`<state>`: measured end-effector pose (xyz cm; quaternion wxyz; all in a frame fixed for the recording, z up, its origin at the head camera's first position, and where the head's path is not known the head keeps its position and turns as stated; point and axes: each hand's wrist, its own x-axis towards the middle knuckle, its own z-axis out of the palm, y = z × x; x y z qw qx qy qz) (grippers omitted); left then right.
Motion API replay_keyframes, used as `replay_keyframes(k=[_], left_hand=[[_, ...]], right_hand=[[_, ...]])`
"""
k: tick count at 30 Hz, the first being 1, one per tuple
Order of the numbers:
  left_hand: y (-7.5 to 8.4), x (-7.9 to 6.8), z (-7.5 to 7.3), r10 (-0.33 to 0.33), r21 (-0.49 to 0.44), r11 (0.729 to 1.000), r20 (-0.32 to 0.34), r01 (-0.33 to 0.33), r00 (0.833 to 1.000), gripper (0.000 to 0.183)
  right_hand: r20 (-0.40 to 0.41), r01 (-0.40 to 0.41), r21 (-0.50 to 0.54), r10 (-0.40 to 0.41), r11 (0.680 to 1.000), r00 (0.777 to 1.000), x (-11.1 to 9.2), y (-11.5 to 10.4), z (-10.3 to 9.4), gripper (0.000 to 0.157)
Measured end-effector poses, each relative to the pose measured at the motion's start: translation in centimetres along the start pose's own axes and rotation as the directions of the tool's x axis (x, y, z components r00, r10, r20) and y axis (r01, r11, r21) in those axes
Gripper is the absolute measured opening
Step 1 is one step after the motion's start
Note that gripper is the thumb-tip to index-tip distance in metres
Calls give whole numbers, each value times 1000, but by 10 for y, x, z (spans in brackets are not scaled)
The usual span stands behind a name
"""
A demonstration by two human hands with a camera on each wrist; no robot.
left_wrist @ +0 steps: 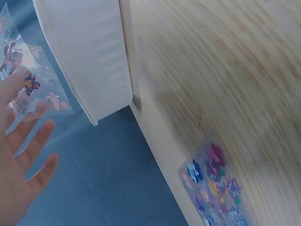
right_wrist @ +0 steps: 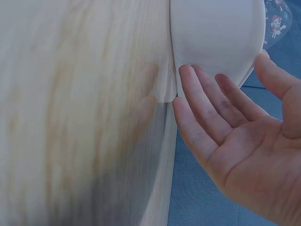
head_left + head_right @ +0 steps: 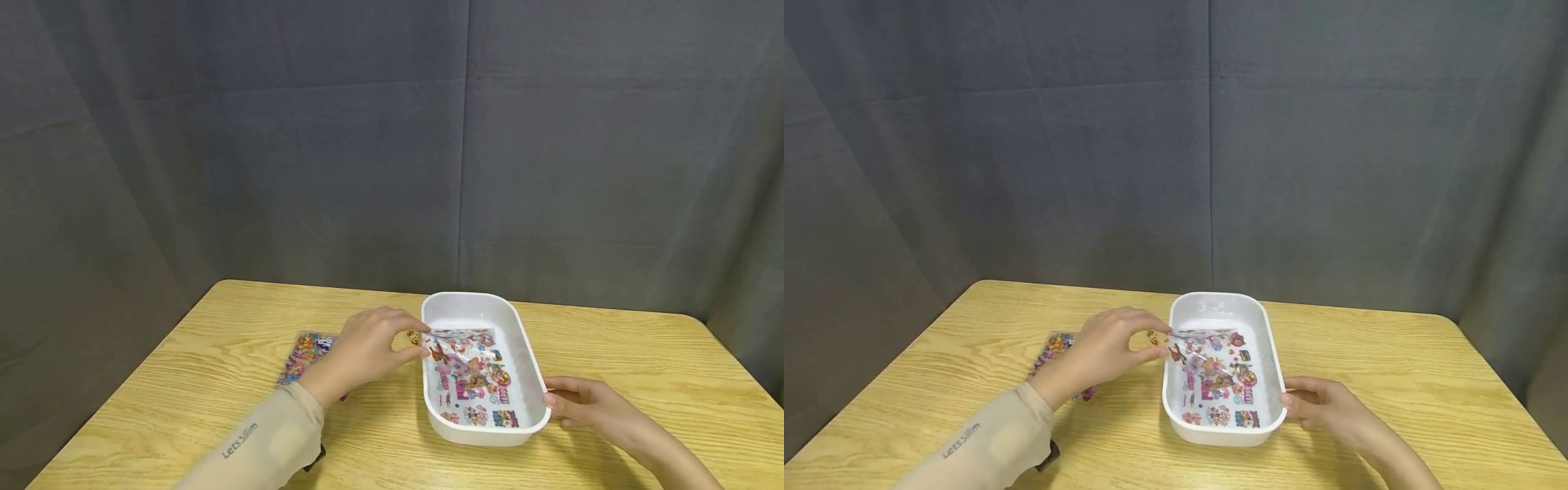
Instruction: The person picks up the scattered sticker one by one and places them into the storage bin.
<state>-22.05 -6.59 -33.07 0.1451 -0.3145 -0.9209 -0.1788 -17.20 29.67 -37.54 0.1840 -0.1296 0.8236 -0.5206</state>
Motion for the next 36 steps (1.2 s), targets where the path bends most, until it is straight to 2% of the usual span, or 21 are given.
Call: replay_keyframes(k=[12,18,25,36], left_hand=[[12,5,9,10,11,1000,69,-10,998,40],[17,8,15,37,40,998,103,-41,994,43],[21,8,20,77,75,994,93,-84,993,41],[28,10,24,97,94,990,99,-106,990,44]], right_hand=[[6,9,4,-9,1000,1000,-1,2,-1,60],[8,22,-1,-22,1000,1000,0,3,-1,60],[20,26,6,-27,1000,999,1,3,-1,59],[1,18,-6,-18,1000,1000,1,1,0,60]])
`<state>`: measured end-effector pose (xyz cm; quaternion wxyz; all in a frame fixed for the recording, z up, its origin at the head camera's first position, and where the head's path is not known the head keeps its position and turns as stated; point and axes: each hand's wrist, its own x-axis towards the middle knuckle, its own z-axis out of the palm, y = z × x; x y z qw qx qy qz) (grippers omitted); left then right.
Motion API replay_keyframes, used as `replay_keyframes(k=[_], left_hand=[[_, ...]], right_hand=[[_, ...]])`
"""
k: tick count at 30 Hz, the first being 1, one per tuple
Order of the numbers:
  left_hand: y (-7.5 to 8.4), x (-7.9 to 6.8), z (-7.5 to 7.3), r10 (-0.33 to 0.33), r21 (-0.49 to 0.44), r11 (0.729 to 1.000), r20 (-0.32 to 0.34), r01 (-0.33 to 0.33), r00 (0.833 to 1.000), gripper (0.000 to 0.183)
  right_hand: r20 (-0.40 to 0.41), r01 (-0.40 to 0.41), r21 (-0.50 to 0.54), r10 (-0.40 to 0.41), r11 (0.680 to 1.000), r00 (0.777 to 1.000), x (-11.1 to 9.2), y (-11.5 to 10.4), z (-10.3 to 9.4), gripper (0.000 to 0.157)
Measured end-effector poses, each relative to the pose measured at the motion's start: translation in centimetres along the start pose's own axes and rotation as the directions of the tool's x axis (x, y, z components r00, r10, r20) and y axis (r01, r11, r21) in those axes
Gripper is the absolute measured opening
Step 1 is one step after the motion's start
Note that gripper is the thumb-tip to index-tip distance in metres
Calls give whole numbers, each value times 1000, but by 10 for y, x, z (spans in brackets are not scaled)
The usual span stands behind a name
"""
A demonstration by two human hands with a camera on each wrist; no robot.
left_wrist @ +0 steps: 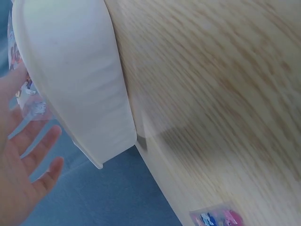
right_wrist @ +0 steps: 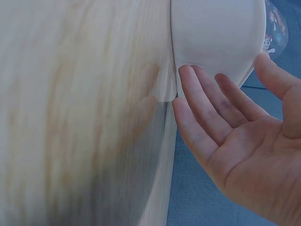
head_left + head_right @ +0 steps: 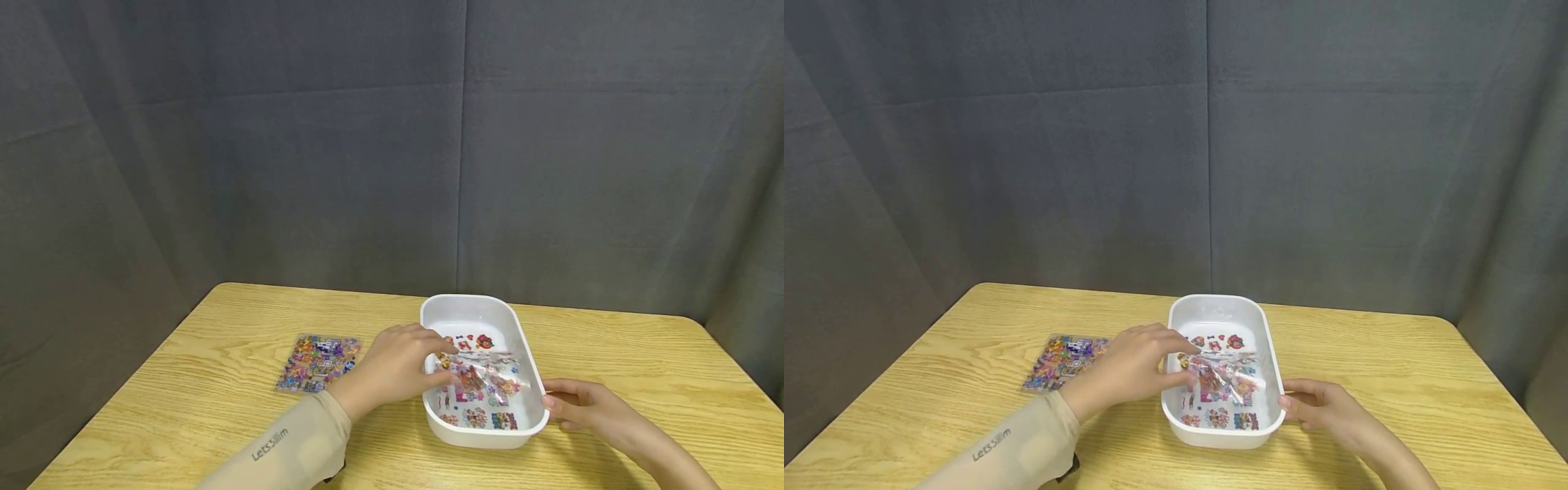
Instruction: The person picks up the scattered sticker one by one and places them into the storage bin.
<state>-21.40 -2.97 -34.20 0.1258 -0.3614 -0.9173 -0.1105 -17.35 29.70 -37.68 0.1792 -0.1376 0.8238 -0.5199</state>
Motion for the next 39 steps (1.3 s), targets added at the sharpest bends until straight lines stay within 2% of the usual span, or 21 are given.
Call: replay_keyframes(k=[12,20,34,39], left_hand=[[1,-3,0,-2,10,1000,10,2,1000,40],[0,-4,-3,21,33,999,-31,-20,999,37],[-4,-9,-7,4,-17,1000,-54,-5,999,32],[-6,-14,-9,-11,-16,1000,-60,10,998,38]], right_hand=[[7,7,4,-7,1000,1000,0,1,0,61],[7,4,9,-4,1000,1000,-1,1,0,61],[14,21,-3,-21,1000,1000,-1,-2,-1,59],[13,19,2,-19,1000,1000,-1,-1,0,59]])
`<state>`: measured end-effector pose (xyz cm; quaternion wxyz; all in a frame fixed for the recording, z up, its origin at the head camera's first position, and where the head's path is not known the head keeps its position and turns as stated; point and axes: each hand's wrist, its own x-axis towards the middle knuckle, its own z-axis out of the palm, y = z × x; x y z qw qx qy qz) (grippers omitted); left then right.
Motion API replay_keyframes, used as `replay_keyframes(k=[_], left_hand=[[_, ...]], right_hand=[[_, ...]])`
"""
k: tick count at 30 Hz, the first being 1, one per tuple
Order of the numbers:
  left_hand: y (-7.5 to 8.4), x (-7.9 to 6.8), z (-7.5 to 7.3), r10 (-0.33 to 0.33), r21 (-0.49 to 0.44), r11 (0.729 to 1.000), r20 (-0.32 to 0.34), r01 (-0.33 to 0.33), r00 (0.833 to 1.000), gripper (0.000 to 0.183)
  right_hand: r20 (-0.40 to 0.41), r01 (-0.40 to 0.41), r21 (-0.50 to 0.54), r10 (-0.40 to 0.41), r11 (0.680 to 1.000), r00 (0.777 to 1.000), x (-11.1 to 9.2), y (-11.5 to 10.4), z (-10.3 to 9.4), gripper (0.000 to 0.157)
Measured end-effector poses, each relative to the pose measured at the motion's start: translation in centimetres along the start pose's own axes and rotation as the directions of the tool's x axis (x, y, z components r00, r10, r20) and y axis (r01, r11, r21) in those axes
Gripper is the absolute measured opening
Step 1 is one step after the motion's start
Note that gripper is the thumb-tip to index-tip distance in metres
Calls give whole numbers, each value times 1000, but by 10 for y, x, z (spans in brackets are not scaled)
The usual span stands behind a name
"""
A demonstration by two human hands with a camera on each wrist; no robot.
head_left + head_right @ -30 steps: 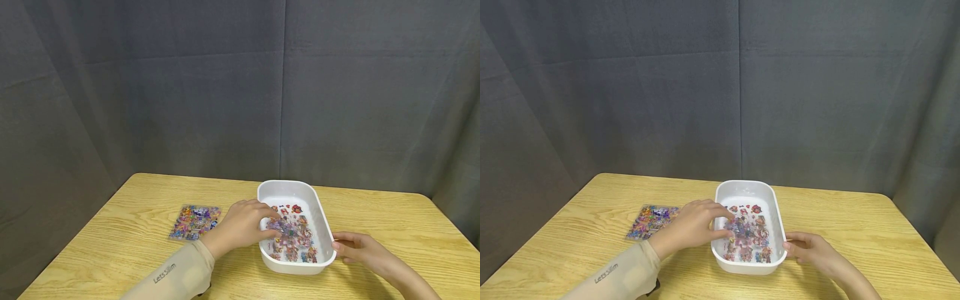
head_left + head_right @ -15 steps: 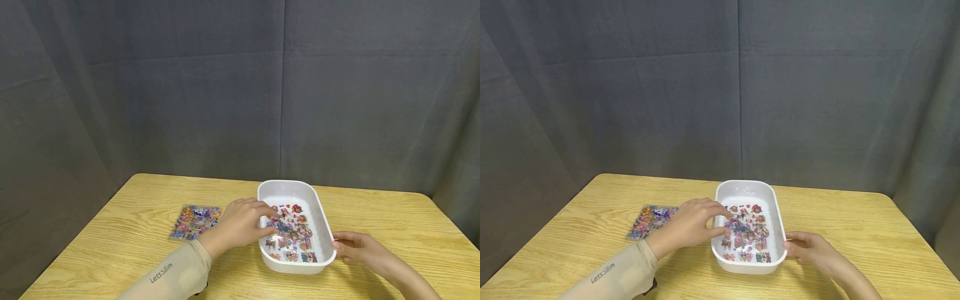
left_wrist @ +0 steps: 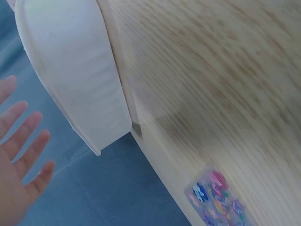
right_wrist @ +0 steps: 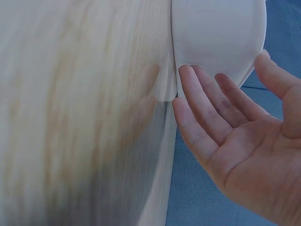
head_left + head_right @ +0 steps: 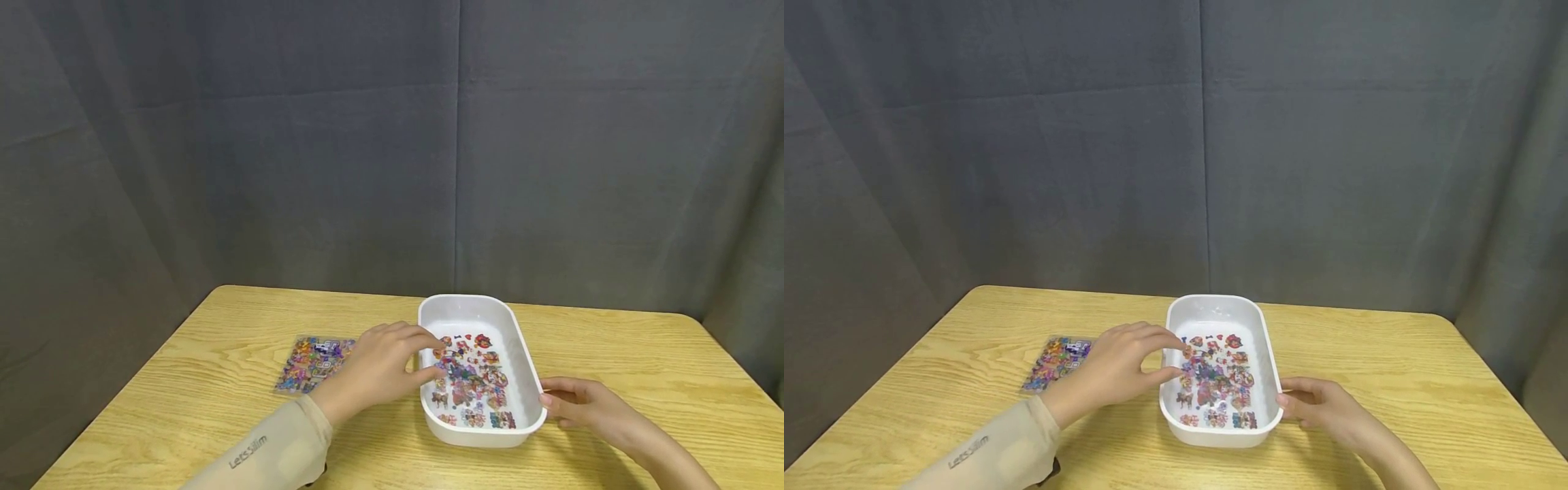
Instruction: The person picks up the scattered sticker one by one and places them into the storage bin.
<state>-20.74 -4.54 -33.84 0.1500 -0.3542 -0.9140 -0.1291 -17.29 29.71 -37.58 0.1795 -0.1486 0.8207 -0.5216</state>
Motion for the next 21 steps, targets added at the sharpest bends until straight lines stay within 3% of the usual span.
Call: replay_keyframes(k=[21], left_hand=[[-26,-25,-15,-70,-57,996,-126,63,990,41]], right_hand=[[3,-20,23,20,1000,1000,1,2,-1,61]])
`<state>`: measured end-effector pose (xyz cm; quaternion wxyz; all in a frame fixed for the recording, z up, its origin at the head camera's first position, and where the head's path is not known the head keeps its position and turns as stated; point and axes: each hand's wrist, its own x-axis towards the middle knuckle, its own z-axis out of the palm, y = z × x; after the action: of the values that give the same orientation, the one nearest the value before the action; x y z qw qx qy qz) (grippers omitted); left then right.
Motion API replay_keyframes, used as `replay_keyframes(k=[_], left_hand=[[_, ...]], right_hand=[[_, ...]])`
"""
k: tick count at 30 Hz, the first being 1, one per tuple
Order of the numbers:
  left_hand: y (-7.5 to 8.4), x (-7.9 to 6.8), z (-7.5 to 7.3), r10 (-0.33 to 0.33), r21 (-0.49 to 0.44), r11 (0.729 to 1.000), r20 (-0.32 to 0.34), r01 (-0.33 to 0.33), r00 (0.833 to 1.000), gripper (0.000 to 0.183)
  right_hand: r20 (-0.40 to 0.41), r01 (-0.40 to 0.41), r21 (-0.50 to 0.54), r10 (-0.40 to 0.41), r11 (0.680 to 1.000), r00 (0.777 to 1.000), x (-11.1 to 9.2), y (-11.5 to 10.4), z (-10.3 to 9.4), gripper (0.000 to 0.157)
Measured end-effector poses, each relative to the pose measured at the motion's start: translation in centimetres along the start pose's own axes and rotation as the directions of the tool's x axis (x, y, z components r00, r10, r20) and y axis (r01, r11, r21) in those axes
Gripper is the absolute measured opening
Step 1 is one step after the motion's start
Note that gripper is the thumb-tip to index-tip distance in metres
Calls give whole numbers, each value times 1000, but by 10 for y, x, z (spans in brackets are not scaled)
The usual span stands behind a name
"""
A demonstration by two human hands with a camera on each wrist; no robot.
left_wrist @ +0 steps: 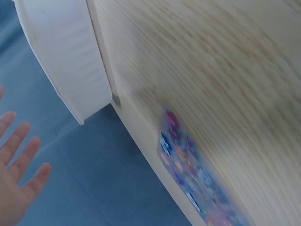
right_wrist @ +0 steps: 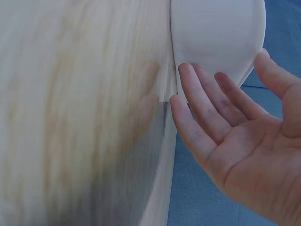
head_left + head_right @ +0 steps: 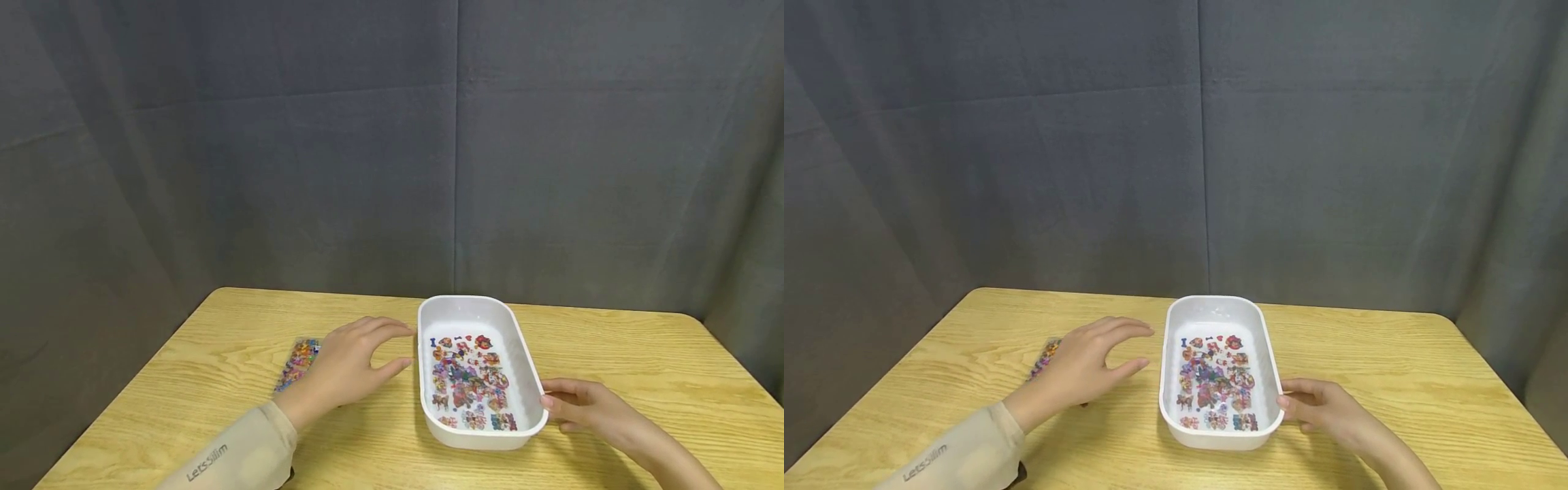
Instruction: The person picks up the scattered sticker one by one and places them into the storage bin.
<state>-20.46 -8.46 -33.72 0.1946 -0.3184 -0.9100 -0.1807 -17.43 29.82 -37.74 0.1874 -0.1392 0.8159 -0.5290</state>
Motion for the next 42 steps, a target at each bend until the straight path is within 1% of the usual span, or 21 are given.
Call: replay_keyframes(k=[9,15,19,25,30,36,42], left_hand=[[-11,-7,-7,27,14,1000,-12,-27,1000,39],[-19,-14,-13,14,63,998,14,-15,1000,40],[-25,-18,-17,6,88,996,18,-8,1000,40],[-31,-24,-19,-10,55,998,31,9,999,38],[-37,-30,-19,-33,30,999,23,32,999,39],[-44,-38,-20,-64,25,998,18,63,998,36],[-51,-46,-22,-79,19,997,32,78,996,34]], right_hand=[[2,-3,-3,3,1000,1000,-1,0,-1,60],[10,-14,6,14,1000,1000,0,1,-2,61],[15,-8,10,8,1000,1000,0,1,-2,61],[17,1,10,-1,1000,1000,0,1,-2,61],[16,-4,15,4,1000,1000,0,1,-1,61],[7,-16,12,16,1000,1000,0,-1,-1,61],[7,-17,13,17,1000,1000,0,0,-1,61]])
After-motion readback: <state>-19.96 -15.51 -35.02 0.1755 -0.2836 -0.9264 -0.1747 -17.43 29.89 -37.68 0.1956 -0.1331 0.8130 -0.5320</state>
